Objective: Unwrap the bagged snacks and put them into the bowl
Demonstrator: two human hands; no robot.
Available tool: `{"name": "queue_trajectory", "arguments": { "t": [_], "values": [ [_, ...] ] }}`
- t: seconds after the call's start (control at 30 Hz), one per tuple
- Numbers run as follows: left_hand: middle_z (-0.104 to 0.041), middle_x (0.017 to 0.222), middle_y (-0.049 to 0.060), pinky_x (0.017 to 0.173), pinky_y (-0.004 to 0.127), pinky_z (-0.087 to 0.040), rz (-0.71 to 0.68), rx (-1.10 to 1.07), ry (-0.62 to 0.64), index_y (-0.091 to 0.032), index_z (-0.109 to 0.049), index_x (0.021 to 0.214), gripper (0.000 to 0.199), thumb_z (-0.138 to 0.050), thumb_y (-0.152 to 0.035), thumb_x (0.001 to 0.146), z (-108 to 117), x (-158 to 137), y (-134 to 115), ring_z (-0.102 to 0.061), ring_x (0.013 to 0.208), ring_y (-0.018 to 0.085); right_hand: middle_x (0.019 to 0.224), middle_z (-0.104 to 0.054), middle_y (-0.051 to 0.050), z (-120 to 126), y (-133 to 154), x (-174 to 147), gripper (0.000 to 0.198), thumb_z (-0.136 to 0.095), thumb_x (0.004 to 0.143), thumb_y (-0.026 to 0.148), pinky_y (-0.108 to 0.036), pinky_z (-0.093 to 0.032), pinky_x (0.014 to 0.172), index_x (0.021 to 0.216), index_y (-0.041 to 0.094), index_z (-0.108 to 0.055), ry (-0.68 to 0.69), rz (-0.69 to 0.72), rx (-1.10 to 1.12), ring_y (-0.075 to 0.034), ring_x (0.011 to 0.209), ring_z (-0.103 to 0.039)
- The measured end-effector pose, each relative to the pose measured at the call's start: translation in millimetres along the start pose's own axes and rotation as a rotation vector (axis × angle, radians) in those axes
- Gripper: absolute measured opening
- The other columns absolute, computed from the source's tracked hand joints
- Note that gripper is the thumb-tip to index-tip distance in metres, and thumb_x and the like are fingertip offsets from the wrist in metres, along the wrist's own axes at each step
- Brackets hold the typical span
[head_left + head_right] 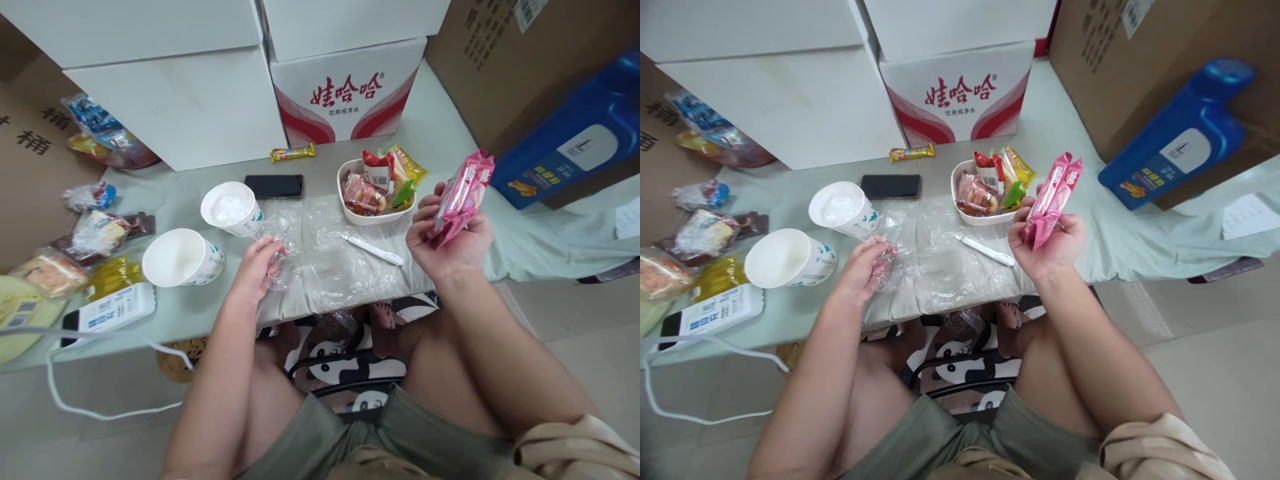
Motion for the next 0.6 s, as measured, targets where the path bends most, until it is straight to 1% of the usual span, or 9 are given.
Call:
{"name": "queue_trajectory", "arguments": {
  "t": [0.1, 0.2, 0.3, 0.43, 0.53, 0.6],
  "values": [
    [-0.062, 0.066, -0.005, 0.034, 0.015, -0.017, 0.004, -0.001, 0.006, -0.018, -0.051, 0.074, 0.027, -0.075, -0.026, 0.063, 0.1, 0.2, -0.3, -0.031, 0.036, -0.001, 0.080, -0.062, 0.003, -2.4, -0.2, -1.2, 0.039, -0.057, 0.064, 0.022, -0.016, -0.050, 0.051, 0.102, 0.028, -0.063, -0.014, -0.032, 0.047, -0.009, 0.063, -0.060],
    [-0.062, 0.063, -0.005, 0.034, 0.016, -0.016, 0.017, -0.002, 0.015, -0.019, -0.051, 0.076, 0.028, -0.075, -0.026, 0.064, -0.3, -0.3, -0.6, -0.030, 0.035, 0.000, 0.081, -0.063, 0.003, -2.7, 0.2, -1.7, 0.042, -0.060, 0.062, 0.022, -0.017, -0.050, 0.052, 0.103, 0.028, -0.062, -0.012, -0.030, -0.026, -0.009, 0.063, -0.058],
    [-0.062, 0.059, -0.004, 0.035, 0.016, -0.015, 0.036, 0.011, 0.022, -0.020, -0.050, 0.077, 0.028, -0.074, -0.028, 0.065, -1.0, -1.1, -0.6, -0.030, 0.035, 0.001, 0.083, -0.064, 0.003, -2.0, 1.2, -1.8, 0.034, -0.062, 0.062, 0.023, -0.019, -0.049, 0.053, 0.096, 0.029, -0.062, -0.013, 0.009, -0.166, -0.011, 0.067, -0.058],
    [-0.062, 0.057, -0.003, 0.035, 0.016, -0.014, 0.047, 0.027, 0.027, -0.020, -0.050, 0.079, 0.029, -0.074, -0.030, 0.066, 0.4, 0.0, 0.5, -0.030, 0.035, 0.002, 0.085, -0.065, 0.001, -0.7, 2.3, 0.3, 0.015, -0.065, 0.070, 0.036, -0.023, -0.052, 0.061, 0.084, 0.029, -0.061, -0.015, 0.087, -0.439, -0.015, 0.079, -0.061],
    [-0.062, 0.056, -0.003, 0.035, 0.017, -0.013, 0.039, 0.021, 0.047, -0.020, -0.050, 0.079, 0.030, -0.074, -0.030, 0.065, 2.5, 1.6, 1.7, -0.029, 0.034, 0.002, 0.092, -0.067, 0.000, 1.1, 2.4, 4.0, 0.015, -0.064, 0.078, 0.045, -0.027, -0.055, 0.070, 0.083, 0.031, -0.062, -0.002, 0.153, -0.614, -0.017, 0.093, -0.063],
    [-0.063, 0.056, -0.003, 0.036, 0.017, -0.012, 0.035, 0.009, 0.066, -0.020, -0.049, 0.078, 0.029, -0.074, -0.030, 0.066, 3.3, 2.0, 2.3, -0.029, 0.034, 0.002, 0.098, -0.069, 0.000, 3.4, 1.8, 6.4, 0.017, -0.061, 0.081, 0.049, -0.030, -0.056, 0.075, 0.084, 0.032, -0.063, 0.003, 0.176, -0.684, -0.019, 0.101, -0.063]
  ]
}}
Point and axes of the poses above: each hand's wrist, its own x-axis towards the middle knuckle, its own z-axis out of the back of the hand, y = z × x, the point moved 3 cm from there along x, towards the middle knuckle
